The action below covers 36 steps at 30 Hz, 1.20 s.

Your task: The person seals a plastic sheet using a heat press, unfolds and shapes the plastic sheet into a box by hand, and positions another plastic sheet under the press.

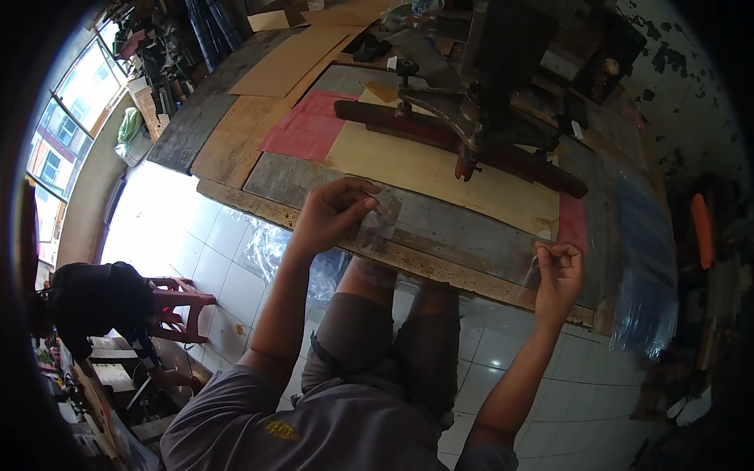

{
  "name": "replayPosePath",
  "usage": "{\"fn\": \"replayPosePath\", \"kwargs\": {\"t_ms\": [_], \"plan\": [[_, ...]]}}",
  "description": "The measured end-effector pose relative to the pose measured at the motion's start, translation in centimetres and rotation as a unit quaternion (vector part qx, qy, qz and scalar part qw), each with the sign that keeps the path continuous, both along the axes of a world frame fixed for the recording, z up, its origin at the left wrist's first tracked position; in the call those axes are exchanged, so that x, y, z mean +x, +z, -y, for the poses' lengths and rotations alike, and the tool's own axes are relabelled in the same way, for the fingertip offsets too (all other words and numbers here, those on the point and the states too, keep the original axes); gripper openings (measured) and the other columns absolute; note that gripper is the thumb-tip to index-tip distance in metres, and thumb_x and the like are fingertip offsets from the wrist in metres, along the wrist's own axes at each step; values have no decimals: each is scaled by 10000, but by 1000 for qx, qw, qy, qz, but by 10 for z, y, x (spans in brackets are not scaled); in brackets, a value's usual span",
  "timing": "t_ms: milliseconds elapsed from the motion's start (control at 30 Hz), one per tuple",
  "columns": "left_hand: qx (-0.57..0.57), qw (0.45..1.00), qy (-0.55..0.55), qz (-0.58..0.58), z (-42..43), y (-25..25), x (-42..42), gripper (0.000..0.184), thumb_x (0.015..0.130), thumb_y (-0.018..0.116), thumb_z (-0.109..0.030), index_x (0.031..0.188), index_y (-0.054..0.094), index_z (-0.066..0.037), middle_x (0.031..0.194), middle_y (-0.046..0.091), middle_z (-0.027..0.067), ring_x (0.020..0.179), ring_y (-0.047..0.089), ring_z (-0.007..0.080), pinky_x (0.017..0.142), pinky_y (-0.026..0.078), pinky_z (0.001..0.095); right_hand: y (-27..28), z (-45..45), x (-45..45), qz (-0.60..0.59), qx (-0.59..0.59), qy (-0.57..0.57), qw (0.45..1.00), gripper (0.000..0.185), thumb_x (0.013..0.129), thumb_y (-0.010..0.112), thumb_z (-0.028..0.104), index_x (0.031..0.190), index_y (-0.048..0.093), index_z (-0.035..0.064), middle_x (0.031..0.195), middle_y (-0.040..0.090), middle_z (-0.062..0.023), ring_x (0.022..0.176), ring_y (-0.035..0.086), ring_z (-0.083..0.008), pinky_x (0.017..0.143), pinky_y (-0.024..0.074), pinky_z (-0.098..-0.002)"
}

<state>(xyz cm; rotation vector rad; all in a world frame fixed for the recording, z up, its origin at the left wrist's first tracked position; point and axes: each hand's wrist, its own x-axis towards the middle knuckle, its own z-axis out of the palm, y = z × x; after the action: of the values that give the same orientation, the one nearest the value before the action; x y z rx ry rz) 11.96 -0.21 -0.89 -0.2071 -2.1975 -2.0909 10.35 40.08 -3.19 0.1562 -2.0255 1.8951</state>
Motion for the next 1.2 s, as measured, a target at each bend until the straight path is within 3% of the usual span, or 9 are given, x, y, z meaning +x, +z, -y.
{"fn": "replayPosePath", "kwargs": {"t_ms": [100, 300, 500, 700, 800, 1200], "plan": [[3, 1000, -4, -19, 1, -6, -2, 226, 1009, 724, -94, 1202, 691, 20, 957, 793, 56, 724, 608, 14, 642, 475, 199, 1, 0, 0, 0, 4, -3, 1000, 194, 999, 718, 24, 1085, 546, 46, 1037, 739, -105, 966, 686, -141, 933, 504, -281], [4, 1000, -3, -13, 1, -4, -1, 212, 1012, 721, -97, 1180, 686, 28, 954, 791, 63, 764, 639, 28, 666, 490, 203, -1, -1, 0, -8, 5, 1, 1000, 186, 999, 719, 25, 1074, 550, 44, 1041, 737, -105, 980, 691, -141, 932, 505, -280], [-6, 1000, -7, -1, 3, -6, -3, 208, 1013, 719, -88, 1165, 677, 47, 969, 784, 89, 906, 717, 95, 756, 532, 230, -3, -2, -1, -9, 3, 10, 1000, 185, 1001, 720, 27, 1073, 550, 44, 1037, 735, -102, 997, 696, -145, 929, 505, -276], [5, 1000, -6, -6, 2, -6, -3, 206, 1007, 721, -77, 1158, 677, 56, 988, 781, 100, 949, 734, 128, 844, 571, 266, -3, -2, -1, -6, 5, 6, 1000, 185, 1000, 724, 35, 1068, 552, 41, 1041, 737, -105, 1000, 696, -145, 926, 507, -275], [6, 1000, 3, -23, 1, -8, -3, 237, 996, 740, -115, 1164, 709, 49, 985, 785, 77, 922, 725, 88, 774, 552, 240, -2, -2, -1, -9, 6, 8, 1000, 185, 999, 726, 39, 1066, 554, 39, 1043, 738, -107, 1001, 696, -148, 928, 508, -278], [9, 1000, 4, -28, 2, -10, -4, 239, 995, 742, -115, 1167, 713, 48, 978, 789, 77, 923, 732, 93, 783, 557, 243, -2, -1, -1, -11, 8, 7, 1000, 174, 1001, 720, 31, 1063, 557, 32, 1057, 735, -115, 1023, 700, -162, 949, 521, -288]]}}
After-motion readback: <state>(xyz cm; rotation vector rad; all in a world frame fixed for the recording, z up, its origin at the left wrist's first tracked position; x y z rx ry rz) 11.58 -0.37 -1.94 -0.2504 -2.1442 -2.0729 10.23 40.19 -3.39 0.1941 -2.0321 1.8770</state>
